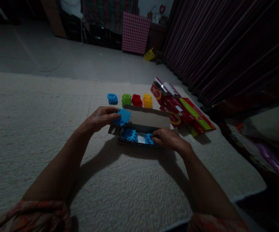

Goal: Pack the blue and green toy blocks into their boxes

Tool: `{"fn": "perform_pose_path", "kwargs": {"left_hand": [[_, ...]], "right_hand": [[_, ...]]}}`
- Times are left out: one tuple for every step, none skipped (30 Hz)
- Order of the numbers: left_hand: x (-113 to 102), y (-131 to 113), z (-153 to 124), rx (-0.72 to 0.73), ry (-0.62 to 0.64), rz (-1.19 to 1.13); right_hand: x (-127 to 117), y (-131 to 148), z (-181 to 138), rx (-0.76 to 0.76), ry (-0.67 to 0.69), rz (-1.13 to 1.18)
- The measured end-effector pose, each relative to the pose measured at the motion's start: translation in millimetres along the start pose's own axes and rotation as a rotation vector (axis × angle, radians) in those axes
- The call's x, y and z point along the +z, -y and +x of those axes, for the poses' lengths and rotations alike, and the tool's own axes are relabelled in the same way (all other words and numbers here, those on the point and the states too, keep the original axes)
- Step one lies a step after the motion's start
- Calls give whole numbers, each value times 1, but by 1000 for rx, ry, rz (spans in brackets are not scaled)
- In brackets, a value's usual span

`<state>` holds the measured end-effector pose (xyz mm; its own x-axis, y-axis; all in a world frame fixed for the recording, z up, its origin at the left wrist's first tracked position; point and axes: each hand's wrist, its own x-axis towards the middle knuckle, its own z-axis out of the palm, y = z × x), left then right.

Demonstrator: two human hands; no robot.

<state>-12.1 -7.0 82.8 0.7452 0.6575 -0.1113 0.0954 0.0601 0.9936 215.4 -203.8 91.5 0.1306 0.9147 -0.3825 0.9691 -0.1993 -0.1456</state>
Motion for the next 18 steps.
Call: {"fn": "perform_pose_path", "kwargs": {"left_hand": [[0,0,0,-9,-1,6],[0,0,0,-17,0,11],[-1,0,1,-23,0,15],[-1,0,1,-25,0,17],[-1,0,1,-25,1,20],[-1,0,1,-22,4,25],[-2,0,1,-18,7,30],[-2,1,2,-14,10,35],[-2,1,2,-12,14,39],[-2,1,2,-11,16,41],[-2,1,2,-12,16,42],[-3,1,2,-14,15,40],[-2,1,2,-16,12,38],[-2,1,2,-16,8,36],[-2,2,2,-14,4,34],[-2,2,2,-13,1,33],[-2,2,2,-12,0,32],[-2,3,3,-11,0,29]], "right_hand": [[0,1,0,27,2,-8],[-1,2,0,58,3,-19],[-1,3,1,91,3,-32],[-1,4,1,125,3,-41],[-1,5,2,153,6,-44],[-1,6,3,173,8,-45],[0,7,4,188,7,-45],[0,8,5,198,5,-45],[1,8,6,204,1,-48],[1,9,6,207,-5,-54],[2,9,6,205,-16,-64],[2,10,6,200,-28,-77],[3,10,6,185,-38,-94],[3,10,6,164,-47,-113],[3,9,6,137,-53,-132],[3,9,6,108,-57,-148],[3,9,6,77,-57,-160],[3,9,6,47,-56,-166]]}}
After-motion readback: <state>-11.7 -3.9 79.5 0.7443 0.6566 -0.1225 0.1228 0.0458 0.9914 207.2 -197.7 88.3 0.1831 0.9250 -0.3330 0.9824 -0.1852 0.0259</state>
